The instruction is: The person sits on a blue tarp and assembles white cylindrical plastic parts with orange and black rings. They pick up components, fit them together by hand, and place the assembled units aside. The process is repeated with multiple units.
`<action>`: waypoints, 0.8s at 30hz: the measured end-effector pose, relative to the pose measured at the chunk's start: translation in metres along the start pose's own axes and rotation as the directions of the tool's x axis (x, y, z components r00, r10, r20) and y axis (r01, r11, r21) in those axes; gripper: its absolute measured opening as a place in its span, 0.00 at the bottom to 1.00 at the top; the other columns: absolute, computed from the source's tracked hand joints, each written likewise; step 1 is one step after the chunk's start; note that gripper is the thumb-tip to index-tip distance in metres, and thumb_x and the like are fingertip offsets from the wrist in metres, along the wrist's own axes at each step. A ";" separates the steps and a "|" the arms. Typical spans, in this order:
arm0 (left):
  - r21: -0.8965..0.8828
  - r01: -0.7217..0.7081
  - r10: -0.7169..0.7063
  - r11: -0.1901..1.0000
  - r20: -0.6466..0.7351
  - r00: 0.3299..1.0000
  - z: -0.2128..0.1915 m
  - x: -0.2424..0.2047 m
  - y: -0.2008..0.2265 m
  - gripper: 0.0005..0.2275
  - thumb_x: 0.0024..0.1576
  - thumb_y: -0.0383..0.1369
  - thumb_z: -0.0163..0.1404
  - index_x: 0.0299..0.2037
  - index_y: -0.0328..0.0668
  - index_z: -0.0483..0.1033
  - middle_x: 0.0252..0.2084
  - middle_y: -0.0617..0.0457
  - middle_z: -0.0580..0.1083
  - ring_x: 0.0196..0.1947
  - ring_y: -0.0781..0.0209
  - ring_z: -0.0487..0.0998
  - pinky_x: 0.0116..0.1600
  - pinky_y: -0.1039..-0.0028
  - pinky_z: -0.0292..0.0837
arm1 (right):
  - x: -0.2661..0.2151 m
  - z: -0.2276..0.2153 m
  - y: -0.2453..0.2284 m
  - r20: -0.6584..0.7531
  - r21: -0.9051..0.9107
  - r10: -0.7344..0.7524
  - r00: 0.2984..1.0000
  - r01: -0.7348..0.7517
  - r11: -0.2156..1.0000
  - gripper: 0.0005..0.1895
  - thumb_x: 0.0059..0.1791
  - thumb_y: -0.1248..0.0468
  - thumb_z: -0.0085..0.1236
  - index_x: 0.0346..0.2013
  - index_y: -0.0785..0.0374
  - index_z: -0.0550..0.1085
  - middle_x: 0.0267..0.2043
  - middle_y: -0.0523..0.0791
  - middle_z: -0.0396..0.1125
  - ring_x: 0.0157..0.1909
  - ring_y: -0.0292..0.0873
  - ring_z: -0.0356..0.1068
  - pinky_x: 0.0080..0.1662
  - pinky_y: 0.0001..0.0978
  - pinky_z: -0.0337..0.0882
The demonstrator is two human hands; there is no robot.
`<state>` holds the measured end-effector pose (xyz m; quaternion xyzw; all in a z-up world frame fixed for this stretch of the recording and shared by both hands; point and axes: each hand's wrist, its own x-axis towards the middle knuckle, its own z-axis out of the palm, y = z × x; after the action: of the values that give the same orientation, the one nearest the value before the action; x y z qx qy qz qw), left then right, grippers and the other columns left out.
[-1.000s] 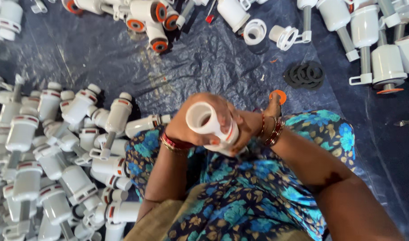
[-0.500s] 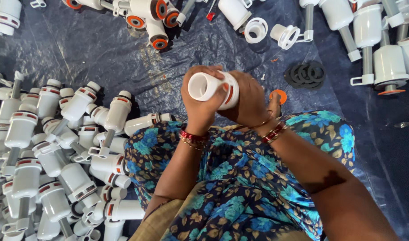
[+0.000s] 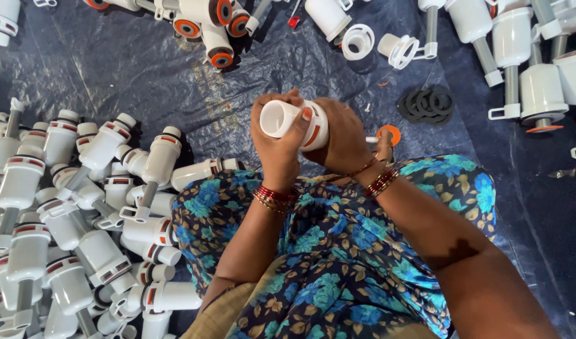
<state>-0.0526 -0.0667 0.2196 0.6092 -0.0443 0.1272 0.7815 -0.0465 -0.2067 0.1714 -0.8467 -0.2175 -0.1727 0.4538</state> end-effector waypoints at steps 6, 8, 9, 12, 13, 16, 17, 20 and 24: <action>-0.062 0.022 -0.007 0.998 0.231 0.973 -0.021 0.010 -0.001 0.13 0.51 0.24 0.59 0.45 0.39 0.71 0.40 0.49 0.76 0.51 0.53 0.80 0.62 0.59 0.75 | 0.000 -0.006 0.007 0.289 0.359 -0.007 0.957 -0.101 0.928 0.51 0.35 0.52 0.77 0.65 0.65 0.60 0.57 0.50 0.69 0.58 0.52 0.72 0.60 0.47 0.70; -0.191 0.153 -0.027 0.970 0.537 0.843 -0.036 0.019 0.007 0.15 0.50 0.24 0.61 0.45 0.40 0.71 0.37 0.51 0.75 0.47 0.55 0.80 0.59 0.61 0.76 | -0.001 -0.010 0.013 0.454 0.540 -0.080 0.887 -0.202 0.817 0.52 0.34 0.53 0.77 0.66 0.66 0.60 0.59 0.50 0.69 0.60 0.49 0.71 0.62 0.46 0.70; -0.188 0.151 -0.011 0.971 0.593 0.805 -0.039 0.023 0.009 0.14 0.51 0.24 0.62 0.44 0.39 0.71 0.37 0.51 0.76 0.47 0.55 0.80 0.59 0.61 0.76 | -0.001 -0.010 0.014 0.538 0.570 -0.077 0.839 -0.295 0.767 0.48 0.35 0.54 0.77 0.64 0.65 0.65 0.57 0.50 0.71 0.60 0.49 0.72 0.63 0.45 0.71; -0.109 0.104 -0.023 0.989 0.574 0.818 -0.045 0.026 0.013 0.14 0.51 0.26 0.62 0.45 0.38 0.71 0.41 0.49 0.77 0.50 0.55 0.81 0.62 0.62 0.74 | 0.000 -0.002 0.011 0.480 0.579 -0.117 0.870 -0.213 0.787 0.48 0.36 0.54 0.77 0.64 0.65 0.63 0.57 0.50 0.70 0.59 0.50 0.72 0.63 0.45 0.71; -0.039 0.082 -0.056 0.996 0.455 0.889 -0.040 0.024 0.011 0.16 0.51 0.28 0.61 0.47 0.39 0.71 0.45 0.49 0.78 0.52 0.56 0.80 0.62 0.63 0.75 | 0.002 0.000 0.009 0.401 0.557 -0.139 0.906 -0.121 0.821 0.50 0.37 0.53 0.76 0.66 0.65 0.60 0.58 0.50 0.69 0.59 0.50 0.72 0.63 0.45 0.70; -0.076 0.120 -0.116 0.990 0.062 0.991 -0.016 0.009 -0.004 0.18 0.51 0.28 0.61 0.49 0.40 0.69 0.48 0.50 0.77 0.54 0.58 0.79 0.62 0.64 0.74 | 0.000 0.006 0.002 0.153 0.007 0.180 0.972 -0.183 0.983 0.39 0.39 0.54 0.74 0.58 0.62 0.66 0.51 0.52 0.72 0.53 0.56 0.72 0.54 0.49 0.71; -0.133 0.129 -0.140 0.983 -0.074 0.987 -0.011 0.005 -0.008 0.18 0.52 0.27 0.61 0.50 0.40 0.68 0.47 0.51 0.76 0.55 0.58 0.78 0.62 0.64 0.73 | -0.001 0.007 0.000 0.118 -0.023 0.133 0.984 -0.131 0.991 0.37 0.40 0.53 0.74 0.56 0.62 0.66 0.50 0.52 0.71 0.52 0.57 0.72 0.53 0.50 0.71; -0.129 0.085 -0.105 0.988 -0.152 0.983 -0.005 0.000 -0.016 0.14 0.54 0.24 0.60 0.48 0.36 0.70 0.45 0.47 0.77 0.50 0.54 0.77 0.60 0.62 0.73 | -0.001 0.008 -0.003 0.013 -0.067 0.007 1.000 -0.006 0.998 0.35 0.42 0.51 0.73 0.55 0.63 0.65 0.49 0.52 0.70 0.51 0.59 0.72 0.51 0.52 0.70; -0.041 0.020 -0.021 0.999 -0.016 1.000 -0.014 0.004 -0.013 0.12 0.53 0.23 0.57 0.45 0.36 0.71 0.43 0.48 0.78 0.54 0.53 0.80 0.64 0.62 0.74 | -0.002 0.011 -0.005 -0.049 -0.043 -0.037 0.998 0.035 0.998 0.37 0.42 0.51 0.71 0.58 0.65 0.65 0.51 0.54 0.70 0.51 0.60 0.72 0.52 0.52 0.71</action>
<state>-0.0464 -0.0560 0.2047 0.5923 -0.0340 0.1235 0.7955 -0.0500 -0.1955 0.1683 -0.8473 -0.2176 -0.2066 0.4382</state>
